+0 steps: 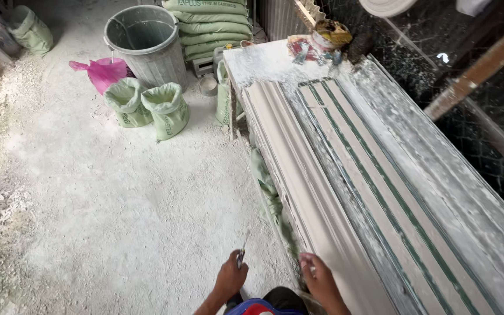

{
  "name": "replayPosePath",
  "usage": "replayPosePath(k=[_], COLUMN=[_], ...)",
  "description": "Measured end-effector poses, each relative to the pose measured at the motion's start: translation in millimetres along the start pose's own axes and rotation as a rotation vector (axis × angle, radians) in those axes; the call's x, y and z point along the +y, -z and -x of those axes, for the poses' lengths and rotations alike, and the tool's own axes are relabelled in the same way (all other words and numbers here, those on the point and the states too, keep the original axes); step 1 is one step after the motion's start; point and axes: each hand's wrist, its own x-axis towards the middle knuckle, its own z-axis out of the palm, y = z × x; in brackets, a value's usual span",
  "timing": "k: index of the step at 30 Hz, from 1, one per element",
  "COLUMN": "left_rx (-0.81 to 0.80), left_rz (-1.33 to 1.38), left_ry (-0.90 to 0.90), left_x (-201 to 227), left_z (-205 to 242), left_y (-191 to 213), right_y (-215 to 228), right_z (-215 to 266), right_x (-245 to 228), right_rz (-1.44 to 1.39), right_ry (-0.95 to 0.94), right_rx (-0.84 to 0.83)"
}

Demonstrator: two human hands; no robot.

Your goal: The person scrapes a white powdery residue from the surface of a long, ribbed decorative molding using a small metal scraper. They work along the length of the piece, removing the residue from the grooves and flat areas.

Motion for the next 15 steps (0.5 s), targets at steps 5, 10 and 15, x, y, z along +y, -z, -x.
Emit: replayPosePath(k=[5,10,15], left_rx=[0.112,0.18,0.214], left_rz=[-0.049,0.066,0.06], left_ry=[-0.244,-0.156,-0.365], left_x=[55.6,110.8,130.3], left_z=[-106.5,-150.6,-171.2], left_y=[55.8,51.1,41.0], right_y=[27.6,56.9,47.5], right_z=[-108.5,-233.6,-327.3], right_x=[-58.4,-88.8,-134.3], right_rz=[0.225,0.455,0.743], right_ry=[0.393,0.504,0.102], right_rx=[0.265,0.408,0.31])
